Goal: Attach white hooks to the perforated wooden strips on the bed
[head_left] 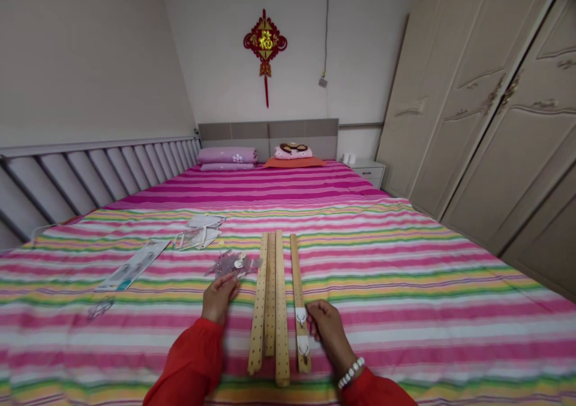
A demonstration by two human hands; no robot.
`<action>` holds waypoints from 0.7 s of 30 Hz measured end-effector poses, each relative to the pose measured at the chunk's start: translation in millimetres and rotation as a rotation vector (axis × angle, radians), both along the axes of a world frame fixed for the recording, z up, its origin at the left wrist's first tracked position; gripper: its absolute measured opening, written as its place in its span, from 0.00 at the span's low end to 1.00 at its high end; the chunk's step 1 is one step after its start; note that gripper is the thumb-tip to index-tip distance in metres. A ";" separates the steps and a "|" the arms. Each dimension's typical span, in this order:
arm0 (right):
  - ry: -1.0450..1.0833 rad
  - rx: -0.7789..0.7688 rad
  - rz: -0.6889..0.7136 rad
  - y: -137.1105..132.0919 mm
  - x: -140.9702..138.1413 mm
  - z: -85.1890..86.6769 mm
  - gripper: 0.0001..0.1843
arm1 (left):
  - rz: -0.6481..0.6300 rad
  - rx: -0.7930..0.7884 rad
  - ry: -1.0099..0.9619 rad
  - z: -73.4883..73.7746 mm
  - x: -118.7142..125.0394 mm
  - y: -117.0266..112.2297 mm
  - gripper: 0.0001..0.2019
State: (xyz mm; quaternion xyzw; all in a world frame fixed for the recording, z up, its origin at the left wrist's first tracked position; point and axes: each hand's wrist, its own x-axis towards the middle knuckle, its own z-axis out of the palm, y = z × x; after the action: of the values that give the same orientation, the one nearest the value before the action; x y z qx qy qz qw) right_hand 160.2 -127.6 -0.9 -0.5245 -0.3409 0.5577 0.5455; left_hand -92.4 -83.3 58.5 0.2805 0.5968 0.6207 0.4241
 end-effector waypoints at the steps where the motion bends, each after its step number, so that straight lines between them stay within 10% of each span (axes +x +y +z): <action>1: 0.000 0.003 0.002 -0.1 0.0 -0.4 0.14 | 0.006 -0.025 -0.120 3.0 1.5 -5.8 0.05; 9: 0.057 0.046 0.013 -1.2 3.7 -0.5 0.16 | -0.172 -0.135 -0.376 25.0 31.5 -51.1 0.08; 21: 0.178 0.171 0.114 -38.6 -6.1 43.9 0.20 | -0.427 -0.218 -0.611 17.5 85.0 -84.6 0.06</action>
State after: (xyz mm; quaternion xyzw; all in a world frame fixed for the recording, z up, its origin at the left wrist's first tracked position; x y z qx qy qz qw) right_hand 154.1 -166.1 43.0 -0.4042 -0.3666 0.6011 0.5838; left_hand -7.4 -167.9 76.0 0.1538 0.4337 0.5063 0.7294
